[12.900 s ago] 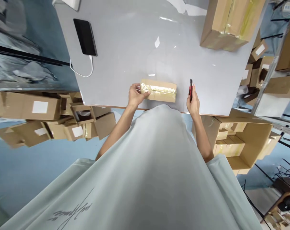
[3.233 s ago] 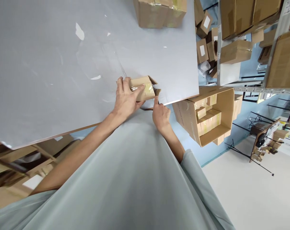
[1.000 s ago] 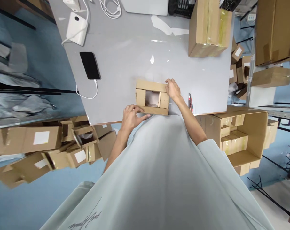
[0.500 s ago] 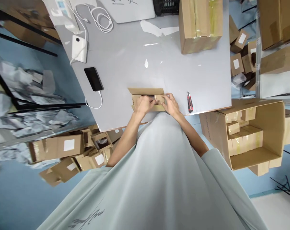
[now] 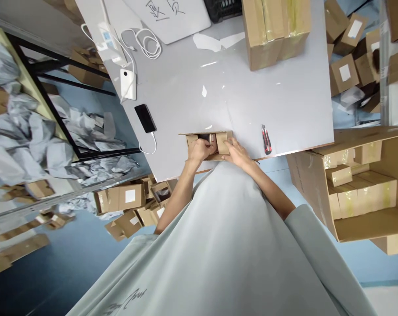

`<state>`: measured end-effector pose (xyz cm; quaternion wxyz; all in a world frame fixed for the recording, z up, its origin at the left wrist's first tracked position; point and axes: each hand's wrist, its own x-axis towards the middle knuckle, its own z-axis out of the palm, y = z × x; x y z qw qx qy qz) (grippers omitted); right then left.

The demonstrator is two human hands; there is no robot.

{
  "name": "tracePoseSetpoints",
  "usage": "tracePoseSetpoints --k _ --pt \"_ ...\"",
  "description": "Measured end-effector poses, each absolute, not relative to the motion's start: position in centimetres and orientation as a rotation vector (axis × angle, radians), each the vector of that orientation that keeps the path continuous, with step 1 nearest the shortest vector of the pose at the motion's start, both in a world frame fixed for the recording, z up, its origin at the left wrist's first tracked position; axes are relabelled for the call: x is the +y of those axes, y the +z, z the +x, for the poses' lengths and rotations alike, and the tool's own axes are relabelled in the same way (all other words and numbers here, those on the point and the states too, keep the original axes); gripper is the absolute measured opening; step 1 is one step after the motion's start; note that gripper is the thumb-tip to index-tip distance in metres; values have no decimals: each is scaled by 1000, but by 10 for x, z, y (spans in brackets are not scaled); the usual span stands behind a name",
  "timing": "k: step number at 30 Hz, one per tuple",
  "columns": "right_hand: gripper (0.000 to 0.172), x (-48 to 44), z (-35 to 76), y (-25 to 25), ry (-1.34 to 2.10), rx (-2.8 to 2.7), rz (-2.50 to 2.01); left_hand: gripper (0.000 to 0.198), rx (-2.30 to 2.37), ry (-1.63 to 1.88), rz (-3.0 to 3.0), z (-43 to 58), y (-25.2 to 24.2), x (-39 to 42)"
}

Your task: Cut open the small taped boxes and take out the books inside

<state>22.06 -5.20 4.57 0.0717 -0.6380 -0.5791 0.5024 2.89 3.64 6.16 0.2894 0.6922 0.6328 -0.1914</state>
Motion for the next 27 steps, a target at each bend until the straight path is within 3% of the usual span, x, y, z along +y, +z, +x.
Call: tracePoseSetpoints --k 2,9,17,23,27 --pt "78 -54 220 43 1525 -1744 -1931 32 1725 -469 1871 22 72 34" --pt "73 -56 223 35 1531 -1797 -1922 14 1765 -145 1977 -26 136 21" --pt "68 -44 227 48 1456 -1935 -1899 21 1667 185 2023 -58 200 11" --pt "68 -34 225 55 1375 -2000 -1970 24 1535 234 2007 -50 175 19" --pt "68 -35 221 62 1369 -2019 -2032 23 1466 77 2041 -33 147 31"
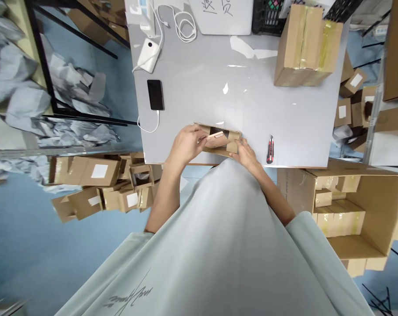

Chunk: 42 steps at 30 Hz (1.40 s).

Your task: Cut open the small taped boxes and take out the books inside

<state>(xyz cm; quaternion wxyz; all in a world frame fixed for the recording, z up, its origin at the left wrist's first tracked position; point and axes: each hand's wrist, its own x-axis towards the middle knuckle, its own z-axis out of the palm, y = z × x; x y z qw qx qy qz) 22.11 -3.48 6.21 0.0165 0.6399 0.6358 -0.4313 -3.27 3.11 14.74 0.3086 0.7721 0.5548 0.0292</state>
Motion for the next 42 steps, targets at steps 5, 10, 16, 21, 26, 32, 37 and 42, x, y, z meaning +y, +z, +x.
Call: tracePoseSetpoints --k 5,10,16,21,26,32,37,42 --pt "68 -42 214 73 -1334 1930 2028 27 1661 -273 1891 -15 130 33" --pt "66 -50 208 75 -1344 1922 2083 33 1712 -474 1832 -8 95 35" --pt "64 -57 209 78 -1343 1948 2198 22 1685 -375 1832 -11 96 35" --pt "49 -55 213 84 -1499 1982 2446 11 1696 75 1816 -41 154 22" --pt "41 -52 202 115 -2065 1704 2751 12 1574 690 1526 -64 182 24" --pt "56 -41 181 196 -2680 1521 2633 12 1404 1247 1700 -52 195 17" --pt "61 -20 175 237 -2788 1515 2605 9 1097 1470 2343 -36 199 5" --pt "55 -6 182 230 -2643 1478 2717 18 918 1380 2427 -26 187 -3"
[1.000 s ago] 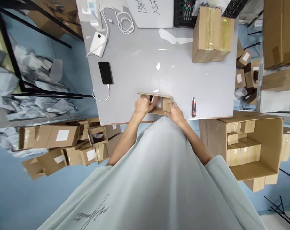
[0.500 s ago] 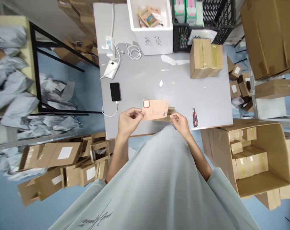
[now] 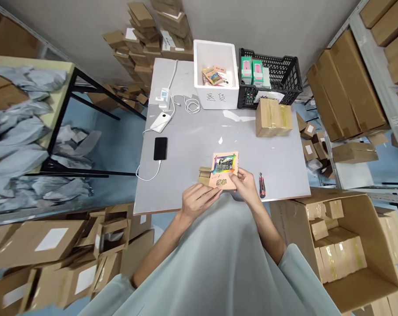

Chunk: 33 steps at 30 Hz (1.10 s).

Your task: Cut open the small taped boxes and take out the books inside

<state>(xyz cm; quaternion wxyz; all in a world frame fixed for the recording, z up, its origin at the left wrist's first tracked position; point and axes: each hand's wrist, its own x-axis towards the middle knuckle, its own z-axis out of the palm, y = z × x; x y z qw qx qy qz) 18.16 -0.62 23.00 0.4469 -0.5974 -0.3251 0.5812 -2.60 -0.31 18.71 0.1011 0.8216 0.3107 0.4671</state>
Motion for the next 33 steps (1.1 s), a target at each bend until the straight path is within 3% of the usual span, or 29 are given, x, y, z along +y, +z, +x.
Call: tracePoseSetpoints --k 2,5,9,12,17,20,25,33 --pt "52 -7 185 225 1429 -794 -1460 11 957 1347 2200 -26 182 -7" --pt "48 -12 188 223 1438 -769 -1420 34 1211 1301 1664 -29 179 -8" --pt "49 -18 188 223 1443 -784 -1427 40 1248 1114 1052 -33 181 4" --pt "50 -19 187 220 1402 -835 -1459 54 1089 950 899 -27 183 11" --pt "47 -18 191 209 1386 -959 -1455 47 1116 870 809 -14 179 8" --pt "49 -18 197 200 1277 -1092 -1518 43 1164 902 880 -15 173 9" --pt "50 -23 204 199 534 -1560 -1792 22 1330 915 1619 -29 167 16" --pt "28 -26 195 187 683 -2234 -1679 22 1142 642 2195 -29 168 15"
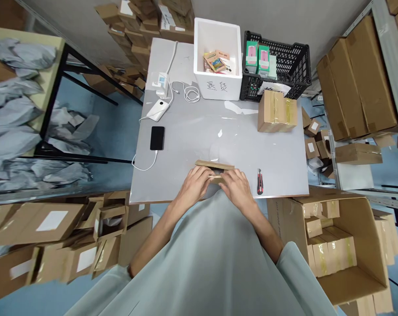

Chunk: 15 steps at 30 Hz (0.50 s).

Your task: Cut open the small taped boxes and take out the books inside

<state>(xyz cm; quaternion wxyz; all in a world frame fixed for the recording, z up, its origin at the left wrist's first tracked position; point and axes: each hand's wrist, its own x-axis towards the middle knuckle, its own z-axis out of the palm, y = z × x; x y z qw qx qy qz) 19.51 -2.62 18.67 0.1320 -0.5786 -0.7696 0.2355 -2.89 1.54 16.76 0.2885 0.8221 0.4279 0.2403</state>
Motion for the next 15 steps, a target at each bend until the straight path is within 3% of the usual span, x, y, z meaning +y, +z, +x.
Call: tracePoseSetpoints --k 6,11,15 --pt "21 -25 196 181 723 -2202 -1685 21 1091 621 2127 -24 176 10" --pt "21 -22 204 180 880 -1815 -1677 34 1232 1004 1883 -25 185 13" --pt "29 -19 213 181 1015 -1382 -1690 21 1249 1183 1556 -28 195 17"
